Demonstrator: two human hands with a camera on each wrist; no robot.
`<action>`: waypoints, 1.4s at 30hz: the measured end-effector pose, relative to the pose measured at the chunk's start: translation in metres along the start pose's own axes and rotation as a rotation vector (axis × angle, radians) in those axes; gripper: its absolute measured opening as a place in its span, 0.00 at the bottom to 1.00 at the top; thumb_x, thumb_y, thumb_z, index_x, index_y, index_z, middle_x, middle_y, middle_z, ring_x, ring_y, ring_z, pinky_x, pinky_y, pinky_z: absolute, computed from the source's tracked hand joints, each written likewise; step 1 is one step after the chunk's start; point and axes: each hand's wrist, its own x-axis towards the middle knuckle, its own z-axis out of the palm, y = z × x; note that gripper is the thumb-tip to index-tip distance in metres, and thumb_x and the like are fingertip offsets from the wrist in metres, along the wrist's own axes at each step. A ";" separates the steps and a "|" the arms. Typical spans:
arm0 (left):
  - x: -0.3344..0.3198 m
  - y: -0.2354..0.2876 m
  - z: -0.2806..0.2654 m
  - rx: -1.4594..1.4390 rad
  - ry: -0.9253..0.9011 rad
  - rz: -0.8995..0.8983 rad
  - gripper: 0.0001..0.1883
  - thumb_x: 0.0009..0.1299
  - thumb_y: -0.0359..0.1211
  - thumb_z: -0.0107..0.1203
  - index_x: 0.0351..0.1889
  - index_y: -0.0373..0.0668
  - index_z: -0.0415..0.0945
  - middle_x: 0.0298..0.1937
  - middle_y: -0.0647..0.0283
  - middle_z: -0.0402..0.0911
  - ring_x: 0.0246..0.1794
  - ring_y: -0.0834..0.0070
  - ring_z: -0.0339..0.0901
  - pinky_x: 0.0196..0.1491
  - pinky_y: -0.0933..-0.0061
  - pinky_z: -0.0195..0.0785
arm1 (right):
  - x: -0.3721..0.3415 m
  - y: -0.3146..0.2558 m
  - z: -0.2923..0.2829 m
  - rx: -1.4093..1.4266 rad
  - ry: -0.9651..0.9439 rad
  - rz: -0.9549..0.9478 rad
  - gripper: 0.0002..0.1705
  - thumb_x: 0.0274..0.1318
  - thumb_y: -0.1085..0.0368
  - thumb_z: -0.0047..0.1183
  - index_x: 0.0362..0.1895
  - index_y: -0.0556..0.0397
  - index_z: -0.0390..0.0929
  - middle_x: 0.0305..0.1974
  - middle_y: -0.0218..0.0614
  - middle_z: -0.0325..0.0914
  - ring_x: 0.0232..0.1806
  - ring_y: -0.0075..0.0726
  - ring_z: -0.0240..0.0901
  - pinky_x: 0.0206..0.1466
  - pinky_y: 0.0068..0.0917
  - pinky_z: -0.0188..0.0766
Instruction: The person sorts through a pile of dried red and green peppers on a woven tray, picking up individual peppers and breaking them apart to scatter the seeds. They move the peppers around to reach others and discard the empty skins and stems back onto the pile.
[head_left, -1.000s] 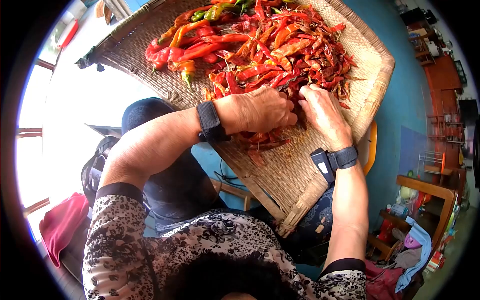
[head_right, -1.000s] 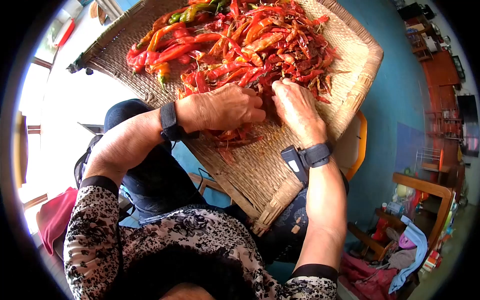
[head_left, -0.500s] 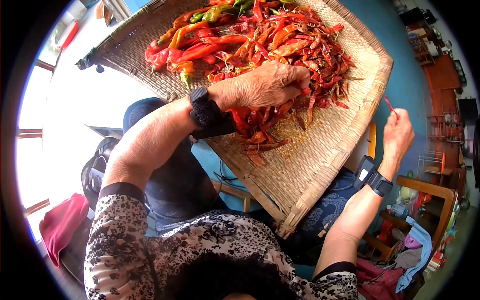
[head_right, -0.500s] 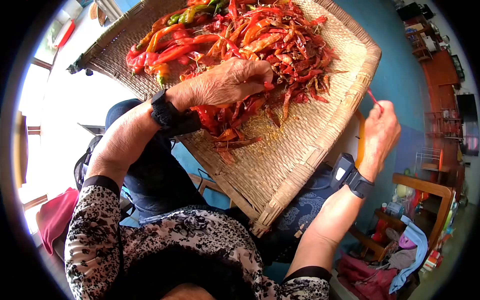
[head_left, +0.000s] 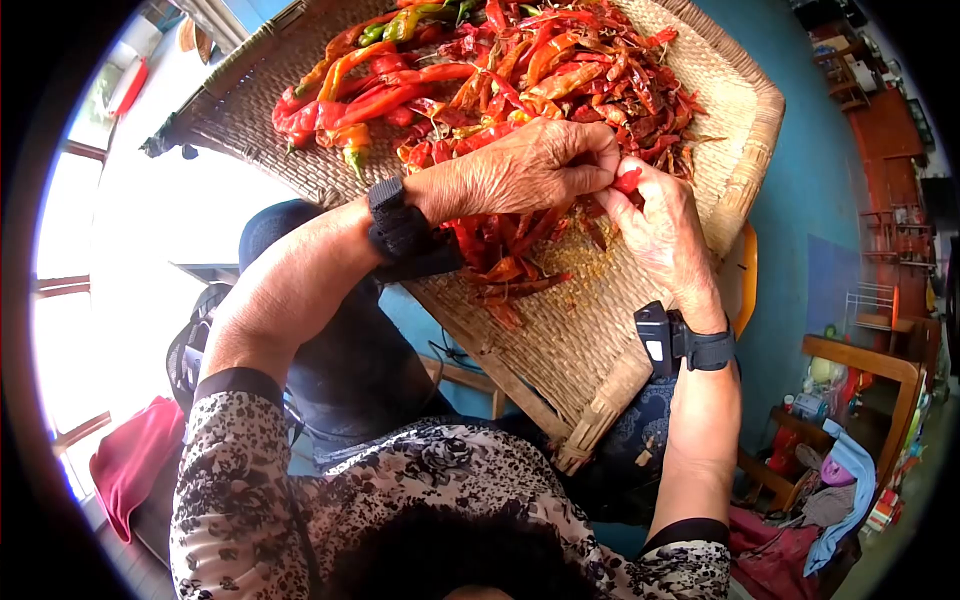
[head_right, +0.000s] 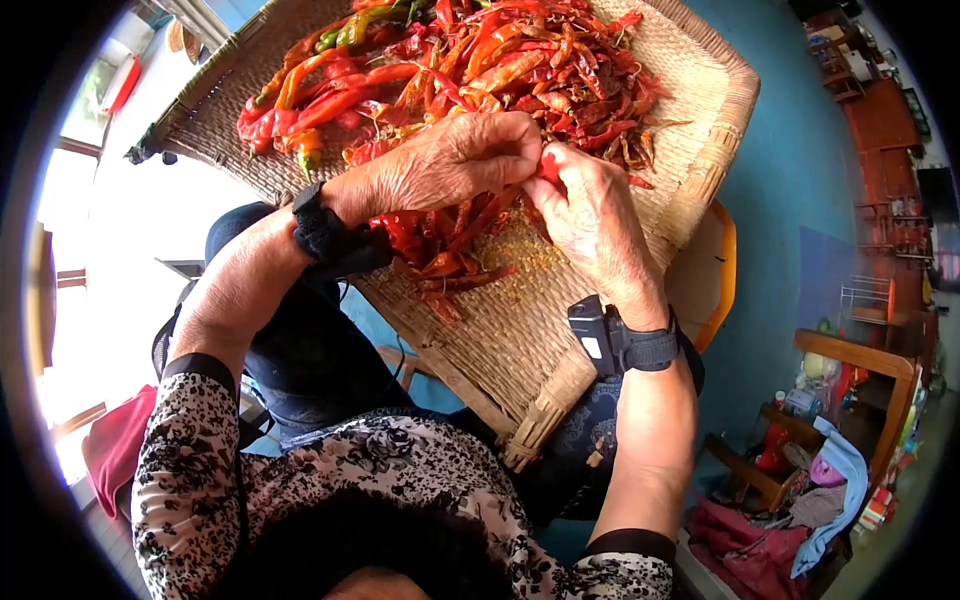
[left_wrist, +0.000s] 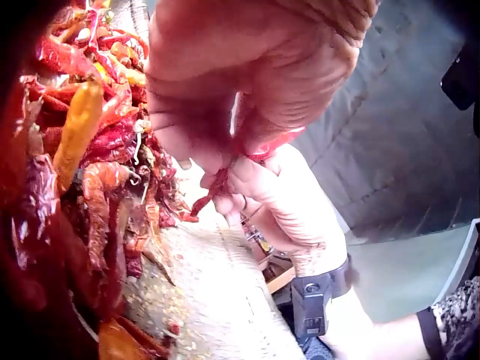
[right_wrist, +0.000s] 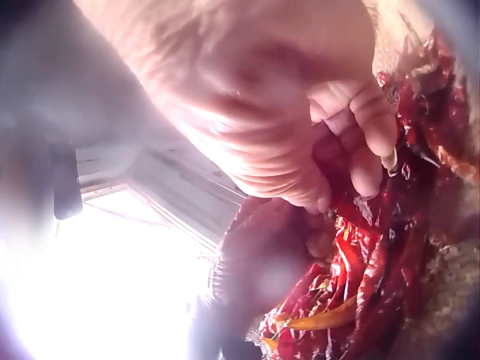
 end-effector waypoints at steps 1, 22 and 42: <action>0.000 -0.001 -0.001 0.167 -0.009 -0.025 0.07 0.72 0.35 0.51 0.42 0.43 0.70 0.27 0.65 0.74 0.32 0.75 0.74 0.33 0.71 0.68 | 0.000 0.001 -0.002 -0.019 0.011 0.039 0.07 0.53 0.70 0.56 0.31 0.58 0.71 0.28 0.44 0.77 0.29 0.42 0.77 0.32 0.36 0.72; -0.010 -0.029 0.023 1.098 -0.067 0.117 0.14 0.65 0.32 0.52 0.46 0.39 0.68 0.31 0.56 0.75 0.29 0.60 0.77 0.27 0.63 0.70 | -0.024 0.045 -0.051 -0.340 0.304 0.005 0.18 0.53 0.69 0.56 0.49 0.57 0.75 0.40 0.47 0.75 0.41 0.49 0.74 0.45 0.37 0.71; 0.000 -0.002 -0.013 0.015 0.138 0.005 0.11 0.69 0.26 0.53 0.49 0.39 0.70 0.38 0.70 0.75 0.40 0.85 0.70 0.45 0.80 0.69 | 0.005 0.012 0.001 0.165 0.013 0.122 0.19 0.56 0.71 0.56 0.52 0.57 0.71 0.24 0.31 0.71 0.27 0.22 0.68 0.33 0.22 0.67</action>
